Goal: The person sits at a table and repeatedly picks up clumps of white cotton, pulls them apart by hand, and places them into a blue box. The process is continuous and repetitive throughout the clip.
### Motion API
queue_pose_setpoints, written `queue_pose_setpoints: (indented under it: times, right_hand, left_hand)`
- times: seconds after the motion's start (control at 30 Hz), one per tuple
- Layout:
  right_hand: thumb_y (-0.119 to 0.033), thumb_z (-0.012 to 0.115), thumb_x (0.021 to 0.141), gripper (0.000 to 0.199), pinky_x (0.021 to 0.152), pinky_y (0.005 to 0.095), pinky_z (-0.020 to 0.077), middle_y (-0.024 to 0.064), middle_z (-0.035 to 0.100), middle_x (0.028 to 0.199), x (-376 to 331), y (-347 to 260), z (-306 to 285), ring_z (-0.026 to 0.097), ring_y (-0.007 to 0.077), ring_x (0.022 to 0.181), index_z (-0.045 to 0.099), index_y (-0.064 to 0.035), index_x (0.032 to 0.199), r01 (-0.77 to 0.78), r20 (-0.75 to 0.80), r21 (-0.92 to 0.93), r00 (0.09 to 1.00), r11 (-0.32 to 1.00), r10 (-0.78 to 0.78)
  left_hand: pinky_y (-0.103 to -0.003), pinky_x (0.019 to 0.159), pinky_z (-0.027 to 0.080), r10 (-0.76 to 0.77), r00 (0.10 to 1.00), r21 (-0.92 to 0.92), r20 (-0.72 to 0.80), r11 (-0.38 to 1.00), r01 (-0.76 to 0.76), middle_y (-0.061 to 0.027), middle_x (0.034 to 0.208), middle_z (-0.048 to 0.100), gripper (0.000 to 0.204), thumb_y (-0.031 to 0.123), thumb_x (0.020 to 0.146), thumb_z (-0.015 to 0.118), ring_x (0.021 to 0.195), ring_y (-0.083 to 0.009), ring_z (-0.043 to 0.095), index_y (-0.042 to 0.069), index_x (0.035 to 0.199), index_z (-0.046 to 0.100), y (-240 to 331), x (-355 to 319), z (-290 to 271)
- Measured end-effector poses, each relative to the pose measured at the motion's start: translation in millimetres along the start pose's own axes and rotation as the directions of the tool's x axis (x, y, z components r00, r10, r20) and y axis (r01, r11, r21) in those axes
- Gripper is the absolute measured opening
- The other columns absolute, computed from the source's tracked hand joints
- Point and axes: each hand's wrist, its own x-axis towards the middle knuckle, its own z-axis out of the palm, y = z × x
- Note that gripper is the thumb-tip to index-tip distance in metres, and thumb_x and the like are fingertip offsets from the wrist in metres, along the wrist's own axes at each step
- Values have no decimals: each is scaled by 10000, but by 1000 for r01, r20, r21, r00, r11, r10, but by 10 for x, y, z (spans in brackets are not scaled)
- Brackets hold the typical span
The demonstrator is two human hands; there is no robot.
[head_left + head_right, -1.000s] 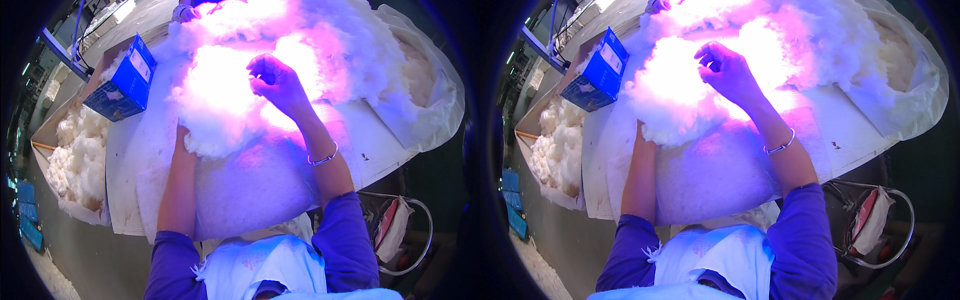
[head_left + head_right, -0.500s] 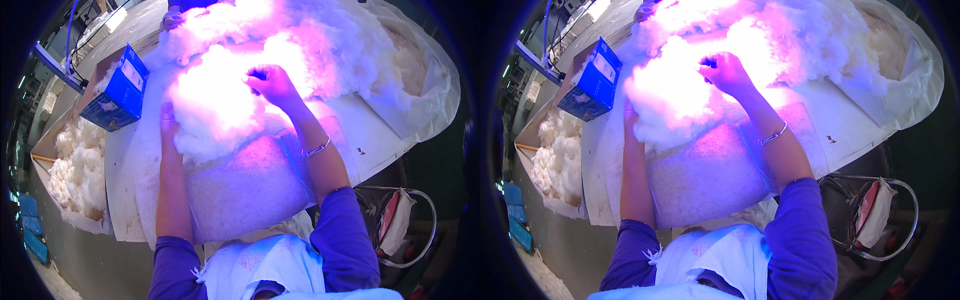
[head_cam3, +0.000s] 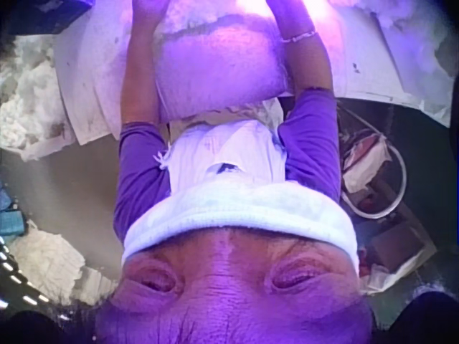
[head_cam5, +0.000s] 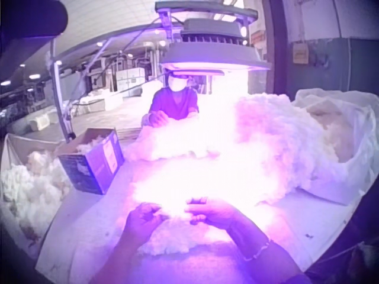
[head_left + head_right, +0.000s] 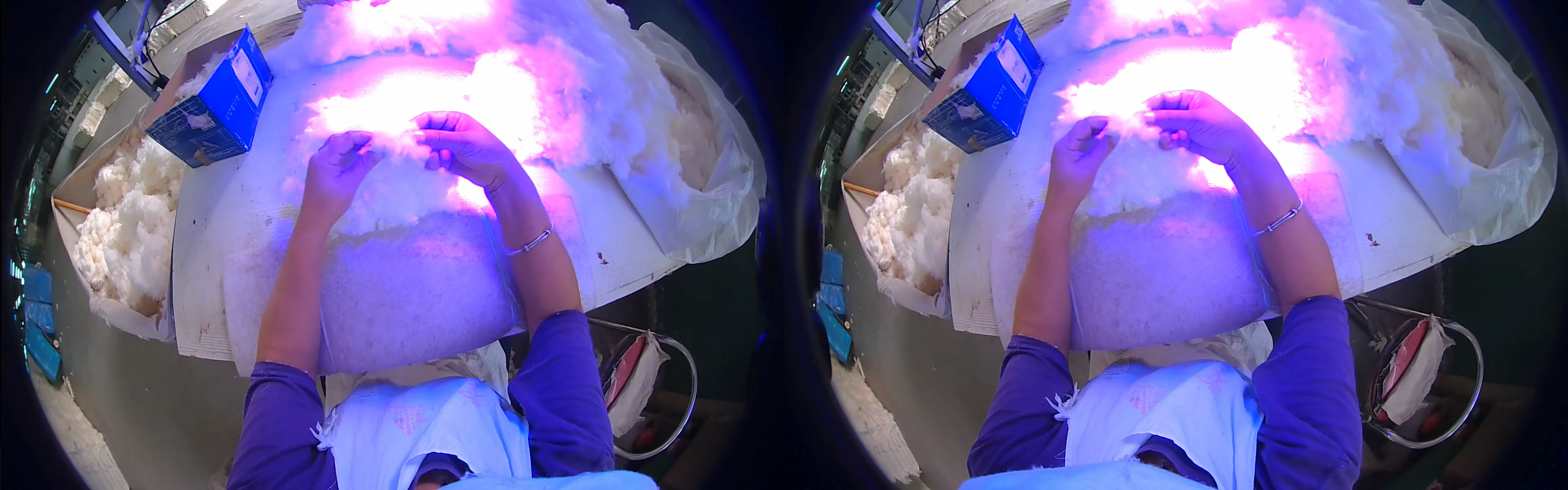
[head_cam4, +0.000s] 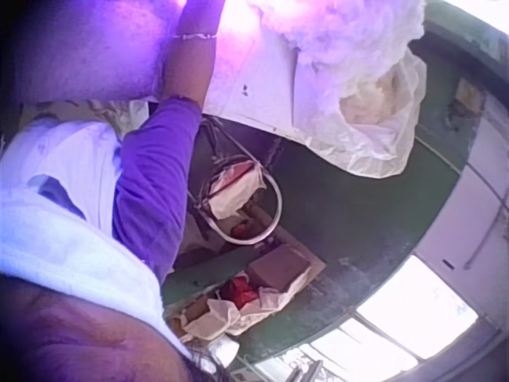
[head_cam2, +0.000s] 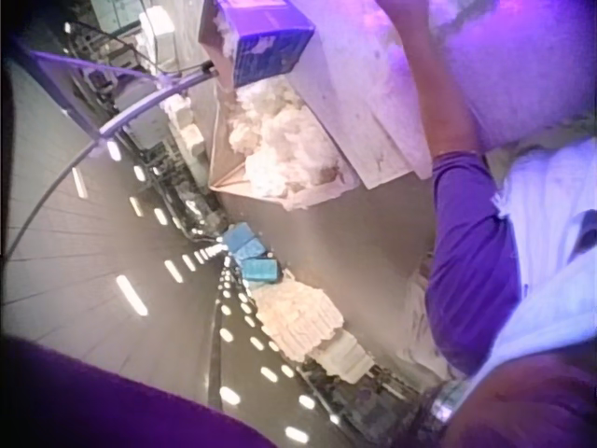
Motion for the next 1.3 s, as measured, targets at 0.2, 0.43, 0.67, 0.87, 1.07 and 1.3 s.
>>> queue_pose_setpoints:
  times: [0.2,0.43,0.67,0.87,1.07,1.3]
  right_hand:
    - [-47,646,832,296,562,207,434,-2,596,782,-74,-226,141,522,58,624,611,-7,1123,271,-136,-537,907,799,-399]
    - [-78,667,799,178,613,263,491,48,602,761,-310,-297,607,573,125,641,661,-51,974,299,151,-939,801,168,-579]
    - [-110,661,798,118,623,302,508,78,621,775,-124,-32,552,614,195,660,664,-58,904,306,127,-932,779,194,-615]
    - [-67,635,821,86,617,267,502,44,604,750,-109,5,482,601,131,655,646,-38,901,313,-12,-776,861,548,-509]
    - [-77,608,868,119,703,279,511,90,646,822,-84,-237,87,614,139,728,598,-3,961,553,-210,-290,759,781,-616]
    - [-48,626,847,173,741,281,507,79,641,865,-36,-37,221,621,142,773,579,-11,1009,458,-181,-189,853,869,-489]
  left_hand:
    - [-247,787,503,-113,986,-63,-123,992,105,-44,953,618,225,76,831,683,866,-116,604,-27,1018,612,-24,-23,-12]
    - [-239,769,495,-142,981,-62,-131,989,135,-48,997,614,266,89,823,696,894,-113,594,-40,1038,608,-8,-30,16]
    - [-204,601,399,18,999,-102,-34,995,-21,29,828,513,339,170,777,746,693,-44,450,43,1068,628,113,-34,54]
    - [-234,554,382,-45,999,237,22,971,39,25,701,504,313,197,765,757,613,-48,420,16,998,651,72,-48,14]
    - [-198,541,371,-56,996,181,-69,981,68,83,732,523,264,167,809,722,604,-24,411,25,1015,638,-23,-36,-8]
    - [-282,788,460,189,974,208,-121,965,-162,-98,1060,618,358,262,741,773,902,-149,582,44,999,655,113,7,36]
